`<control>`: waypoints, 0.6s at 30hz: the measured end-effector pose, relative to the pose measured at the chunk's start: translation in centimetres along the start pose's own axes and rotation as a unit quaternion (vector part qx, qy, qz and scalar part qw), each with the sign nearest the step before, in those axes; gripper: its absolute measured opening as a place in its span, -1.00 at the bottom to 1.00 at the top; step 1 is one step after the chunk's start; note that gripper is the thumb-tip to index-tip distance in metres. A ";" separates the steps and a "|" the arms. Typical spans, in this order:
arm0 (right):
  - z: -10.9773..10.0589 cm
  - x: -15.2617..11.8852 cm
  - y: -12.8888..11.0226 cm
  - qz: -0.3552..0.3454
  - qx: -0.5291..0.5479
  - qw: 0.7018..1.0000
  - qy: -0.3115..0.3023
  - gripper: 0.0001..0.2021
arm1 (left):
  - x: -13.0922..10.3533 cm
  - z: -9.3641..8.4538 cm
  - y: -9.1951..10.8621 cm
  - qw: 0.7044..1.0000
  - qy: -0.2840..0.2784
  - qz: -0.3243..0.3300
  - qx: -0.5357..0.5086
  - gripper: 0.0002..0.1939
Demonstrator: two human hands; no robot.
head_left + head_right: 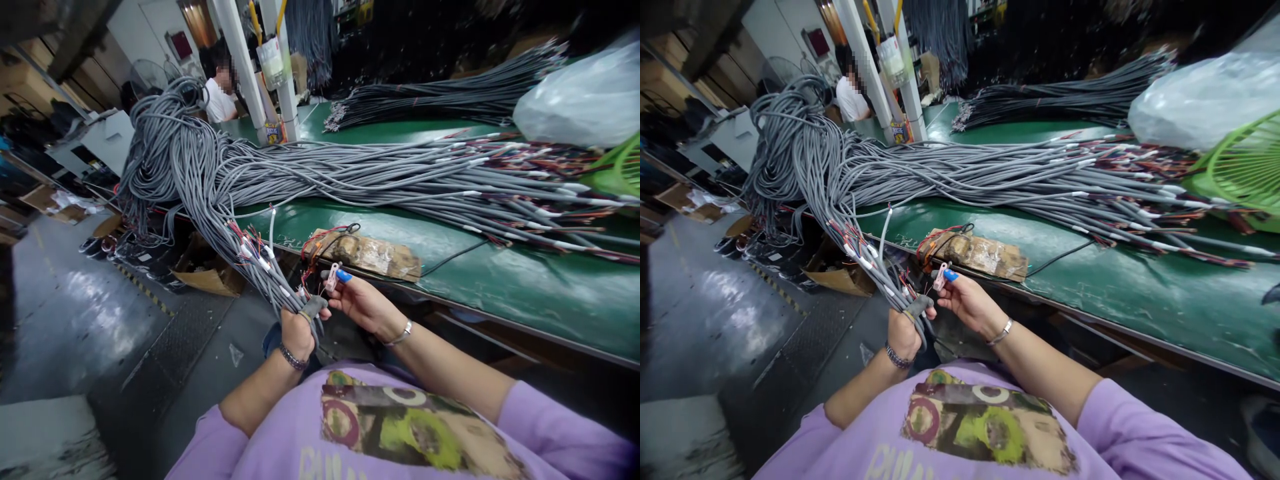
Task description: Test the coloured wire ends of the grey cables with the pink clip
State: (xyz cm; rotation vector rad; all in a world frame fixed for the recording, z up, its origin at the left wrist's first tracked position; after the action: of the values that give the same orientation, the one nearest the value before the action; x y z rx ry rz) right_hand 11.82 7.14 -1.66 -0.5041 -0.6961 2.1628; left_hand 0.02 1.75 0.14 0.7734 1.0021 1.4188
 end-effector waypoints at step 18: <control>-0.1 1.1 0.4 -0.035 -0.026 0.998 0.035 -0.59 | 0.4 0.6 -0.5 1.000 0.013 -0.002 0.020 -0.75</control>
State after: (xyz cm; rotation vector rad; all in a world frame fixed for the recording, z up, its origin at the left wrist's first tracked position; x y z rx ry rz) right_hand 10.98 7.80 -2.18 -0.5719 -0.7236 2.0569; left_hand 0.71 2.19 -0.17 0.7831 1.0544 1.4118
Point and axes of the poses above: each hand's wrist, its own x-axis towards the middle knuckle, its own z-axis out of the palm, y = z × x, the point moved 2 cm from there along x, towards the middle knuckle, and after that the axes turned 14 degrees about -y, right-handed, at the moved point
